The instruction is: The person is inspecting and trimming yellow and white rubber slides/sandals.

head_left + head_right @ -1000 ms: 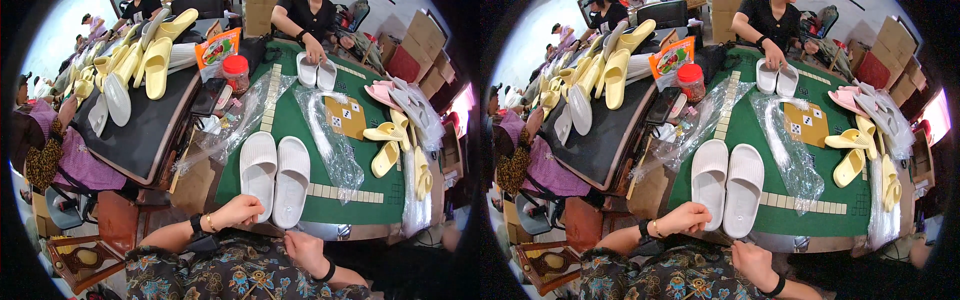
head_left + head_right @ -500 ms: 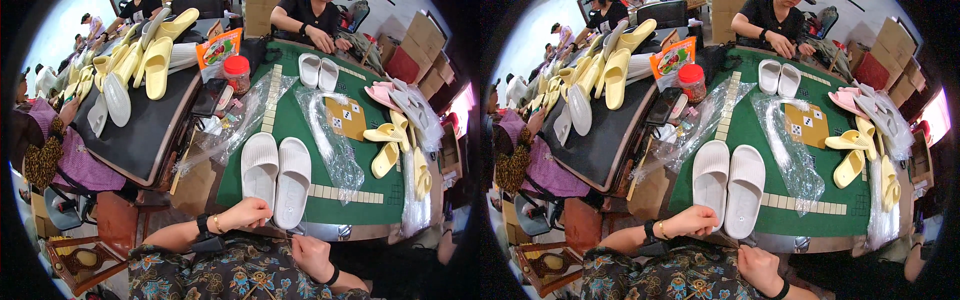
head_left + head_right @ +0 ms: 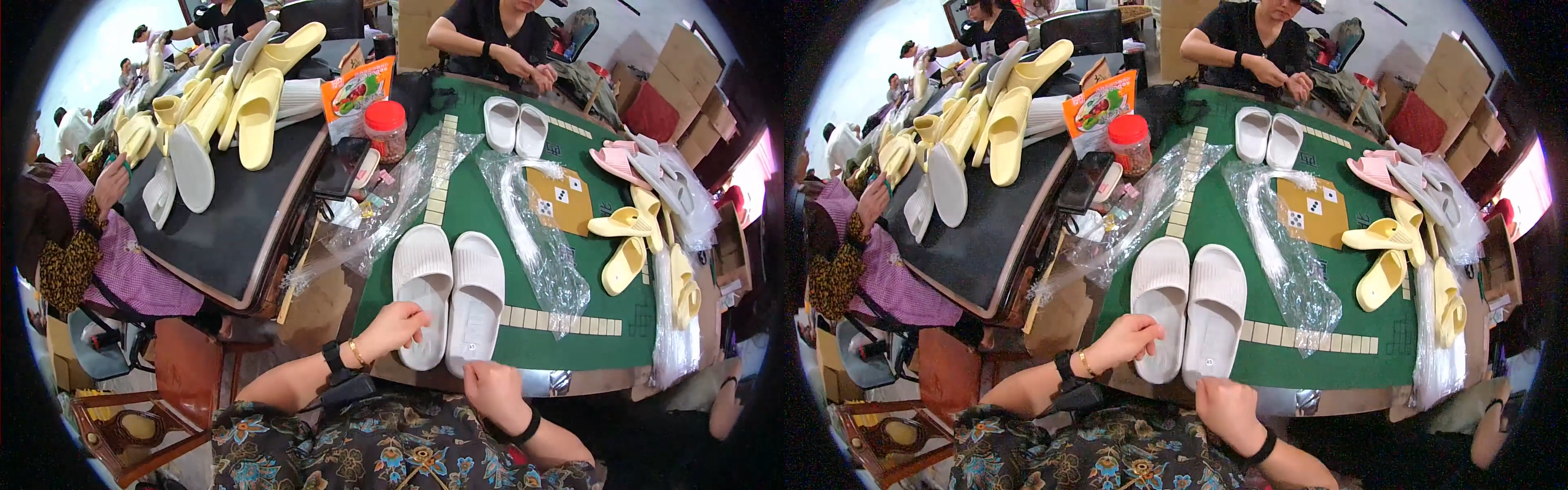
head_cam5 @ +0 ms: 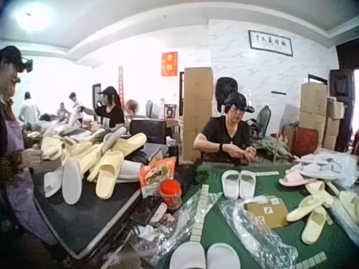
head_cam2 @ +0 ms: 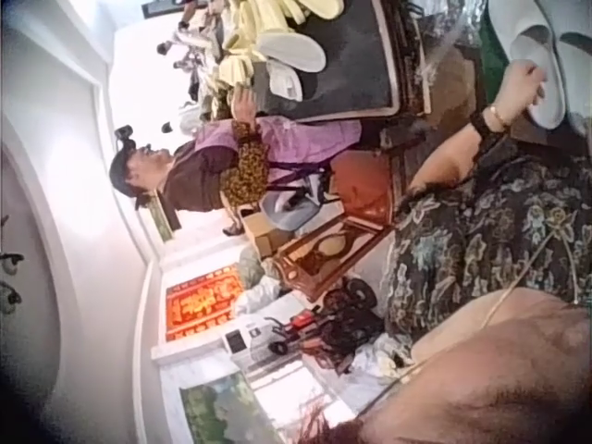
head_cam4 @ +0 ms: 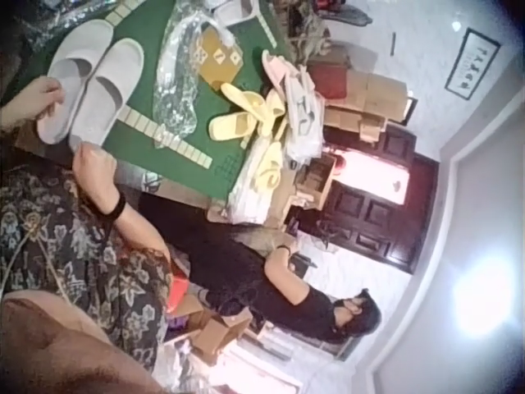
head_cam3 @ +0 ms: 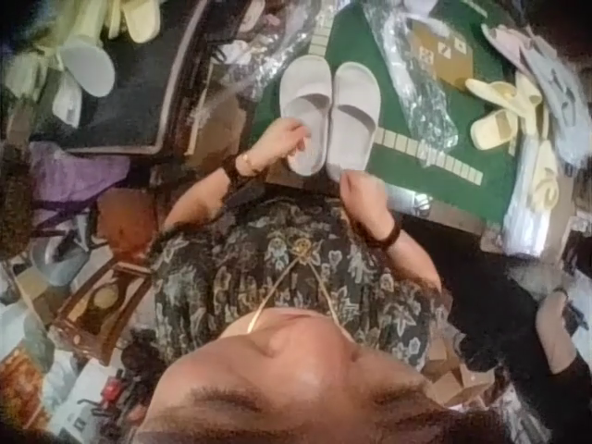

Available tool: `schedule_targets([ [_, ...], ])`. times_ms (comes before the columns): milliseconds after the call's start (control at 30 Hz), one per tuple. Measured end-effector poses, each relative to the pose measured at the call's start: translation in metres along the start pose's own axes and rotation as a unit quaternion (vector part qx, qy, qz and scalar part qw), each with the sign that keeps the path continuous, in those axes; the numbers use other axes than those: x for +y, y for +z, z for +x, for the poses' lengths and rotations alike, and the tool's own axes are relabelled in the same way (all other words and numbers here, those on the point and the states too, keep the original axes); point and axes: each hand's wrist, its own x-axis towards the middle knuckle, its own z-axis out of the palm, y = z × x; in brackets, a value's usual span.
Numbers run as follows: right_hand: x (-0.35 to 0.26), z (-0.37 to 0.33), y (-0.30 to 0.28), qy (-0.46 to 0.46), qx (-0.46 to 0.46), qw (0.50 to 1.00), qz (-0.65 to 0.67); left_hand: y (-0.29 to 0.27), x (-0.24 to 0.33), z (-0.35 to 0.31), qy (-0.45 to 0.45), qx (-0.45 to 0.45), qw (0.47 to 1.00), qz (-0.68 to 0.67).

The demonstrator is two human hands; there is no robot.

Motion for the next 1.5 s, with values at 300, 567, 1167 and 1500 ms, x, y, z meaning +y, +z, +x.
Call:
schedule_targets([
  [300, 0.005, 0.081, 0.023, 0.002, 0.034, 0.995, -0.089, -0.011, 0.005, -0.001, 0.174, 0.177, 0.959, 0.138],
  [567, 0.007, 0.105, 0.033, 0.032, 0.031, 0.993, -0.106, -0.053, 0.025, 0.055, 0.231, 0.304, 0.894, 0.235],
  [1167, 0.024, 0.104, 0.045, 0.006, 0.010, 0.996, -0.084, -0.031, 0.081, 0.159, 0.281, 0.205, 0.868, 0.353],
  [1500, 0.035, 0.103, 0.049, -0.008, -0.038, 0.998, -0.058, 0.010, 0.075, 0.195, 0.321, 0.125, 0.774, 0.531],
])
